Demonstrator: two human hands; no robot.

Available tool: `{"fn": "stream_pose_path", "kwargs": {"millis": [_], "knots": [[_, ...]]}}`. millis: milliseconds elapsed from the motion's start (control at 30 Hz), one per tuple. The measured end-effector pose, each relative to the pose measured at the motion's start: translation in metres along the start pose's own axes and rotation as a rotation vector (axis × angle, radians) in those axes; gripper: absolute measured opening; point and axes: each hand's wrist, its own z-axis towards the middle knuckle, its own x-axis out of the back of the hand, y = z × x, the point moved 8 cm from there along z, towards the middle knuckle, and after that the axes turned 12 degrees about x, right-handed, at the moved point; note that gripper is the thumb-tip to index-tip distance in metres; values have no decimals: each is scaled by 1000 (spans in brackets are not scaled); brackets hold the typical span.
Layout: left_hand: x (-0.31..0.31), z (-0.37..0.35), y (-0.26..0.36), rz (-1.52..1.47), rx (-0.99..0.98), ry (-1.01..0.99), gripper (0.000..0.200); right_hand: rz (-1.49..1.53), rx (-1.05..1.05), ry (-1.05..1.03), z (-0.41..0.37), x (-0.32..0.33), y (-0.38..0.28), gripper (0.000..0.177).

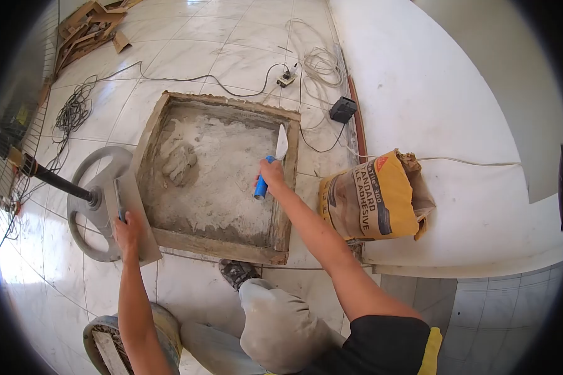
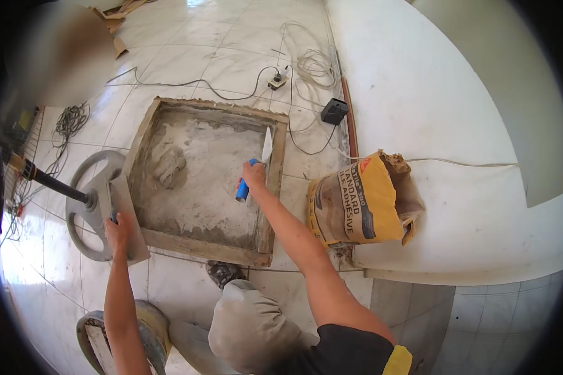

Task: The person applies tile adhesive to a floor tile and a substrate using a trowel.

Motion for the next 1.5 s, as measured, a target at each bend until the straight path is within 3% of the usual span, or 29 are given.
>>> {"fn": "stream_pose_path", "kwargs": {"millis": [33, 167, 233, 267, 367, 400, 467, 500, 567, 633, 700, 767, 933, 1100, 1233, 1300, 1367, 1433, 1467, 1500], "knots": [[-7, 3, -1, -5, -6, -10, 42, 100, 27, 109, 11, 5, 3, 31], [-1, 0, 0, 46, 37, -118, 40, 258, 109, 160, 49, -17, 14, 28], [2, -3, 3, 8, 38, -86, 41, -108, 87, 344, 64, -20, 23, 26], [2, -5, 2, 8, 45, -94, 41, -308, 98, 243, 65, -24, 26, 38], [4, -4, 9, 9, 68, -79, 42, -331, 108, 91, 23, -31, 16, 39], [1, -6, 17, 6, 59, -99, 41, -257, 116, 190, 17, -27, 7, 30], [7, -8, 0, 15, 106, -84, 41, -218, 79, 220, 76, -18, 34, 31], [4, -8, -2, 21, 97, -93, 40, -220, 80, 198, 61, -19, 21, 31], [5, -5, 5, 10, 95, -94, 40, -507, 168, -144, 14, -45, -25, 32], [14, -11, 10, 1, 98, -100, 41, -560, 295, -278, 17, -68, -29, 34], [15, -13, 10, 7, 103, -101, 39, -966, 622, -478, 36, -106, -48, 42], [20, -18, 16, 15, 98, -102, 38, -1251, 781, -527, 56, -142, -87, 47], [22, -16, 15, -6, 125, -82, 30, -1583, 780, -536, 85, -235, -170, 35], [23, -16, 15, -21, 134, -107, 25, -1904, 917, -677, 92, -308, -186, 33], [23, -15, 15, -67, 118, -167, 24, -2029, 817, -689, 106, -267, -183, 32], [24, -16, 13, -82, 109, -132, 25, -2134, 763, -727, 108, -228, -178, 33], [26, -14, 14, -49, 118, -71, 26, -2181, 778, -759, 96, -234, -186, 34], [26, -13, 11, -58, 128, -70, 26, -2064, 482, -714, 95, -227, -185, 35], [23, -13, 11, -71, 122, -79, 26, -2059, 704, -691, 91, -245, -187, 34], [20, -14, 8, -69, 130, -84, 26, -2063, 702, -701, 94, -260, -180, 34]]}}
